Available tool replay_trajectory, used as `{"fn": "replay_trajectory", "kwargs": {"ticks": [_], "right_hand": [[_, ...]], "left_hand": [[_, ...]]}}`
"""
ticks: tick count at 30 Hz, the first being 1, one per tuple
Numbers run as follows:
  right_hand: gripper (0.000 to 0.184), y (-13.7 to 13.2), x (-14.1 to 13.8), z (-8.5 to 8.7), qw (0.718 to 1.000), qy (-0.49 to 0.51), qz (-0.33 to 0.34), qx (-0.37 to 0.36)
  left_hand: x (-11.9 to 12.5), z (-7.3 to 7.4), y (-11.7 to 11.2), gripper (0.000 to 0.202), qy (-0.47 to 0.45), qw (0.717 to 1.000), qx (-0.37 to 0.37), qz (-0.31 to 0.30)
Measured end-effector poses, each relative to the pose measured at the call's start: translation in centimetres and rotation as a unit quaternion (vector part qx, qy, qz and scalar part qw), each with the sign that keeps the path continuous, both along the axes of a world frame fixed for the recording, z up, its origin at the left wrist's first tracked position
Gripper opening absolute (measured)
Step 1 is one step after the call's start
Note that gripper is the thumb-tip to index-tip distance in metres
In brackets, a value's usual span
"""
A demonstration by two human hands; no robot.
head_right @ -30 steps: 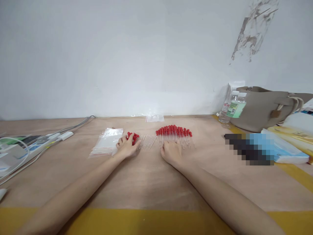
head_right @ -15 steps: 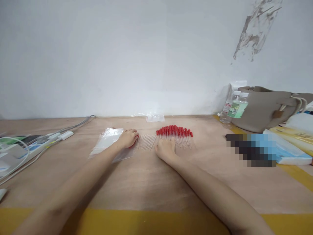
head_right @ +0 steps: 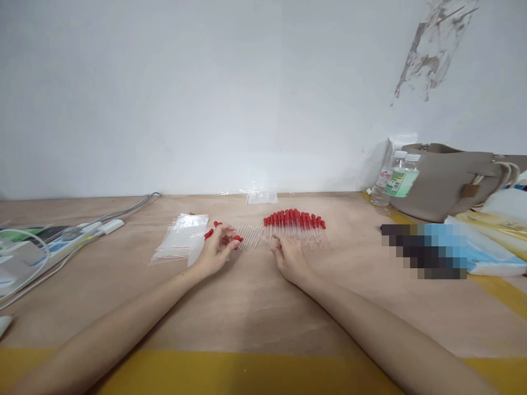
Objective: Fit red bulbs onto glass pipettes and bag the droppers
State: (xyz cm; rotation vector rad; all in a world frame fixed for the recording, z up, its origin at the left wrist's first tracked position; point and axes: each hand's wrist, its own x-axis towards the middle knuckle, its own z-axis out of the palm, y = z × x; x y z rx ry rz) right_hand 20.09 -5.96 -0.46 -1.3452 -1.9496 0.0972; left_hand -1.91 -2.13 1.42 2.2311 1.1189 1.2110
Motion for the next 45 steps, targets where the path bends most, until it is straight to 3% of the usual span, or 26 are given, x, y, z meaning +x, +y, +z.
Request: {"fn": "replay_trajectory", "kwargs": {"ticks": [3,8,17,21,24,27,36,45], "right_hand": [[0.027,-0.3,-0.4,-0.1,1.0,-0.017,0.012,0.008],[0.021,-0.2,-0.7,-0.2,0.999,-0.04,0.02,0.006],[0.02,-0.1,-0.6,-0.5,0.998,-0.042,0.028,0.03],[0.019,-0.6,-0.6,-0.2,0.998,-0.034,0.032,0.036],[0.019,-1.0,-0.7,0.0,0.997,-0.031,0.043,0.047],[0.018,-1.2,-0.9,0.0,0.996,-0.022,0.054,0.06],[0.018,-1.6,-1.9,0.1,0.994,-0.017,0.078,0.078],[0.017,-1.6,-1.7,0.0,0.989,-0.021,0.137,0.058]], "left_hand": [[-0.2,-0.8,-0.6,0.022,0.067,0.998,0.015,0.005],[-0.8,-0.9,0.4,0.012,0.14,0.985,0.074,0.071],[-1.4,-0.4,0.2,0.007,0.064,0.99,0.075,0.102],[-0.7,-0.4,-0.7,0.014,-0.084,0.996,-0.022,0.018],[0.2,-0.9,-1.4,0.019,-0.172,0.973,-0.147,-0.049],[0.9,-1.3,-1.8,0.02,-0.212,0.949,-0.224,-0.058],[1.3,-1.2,-2.1,0.032,-0.284,0.917,-0.261,-0.107],[1.1,-2.1,-1.9,0.025,-0.187,0.941,-0.249,-0.134]]}}
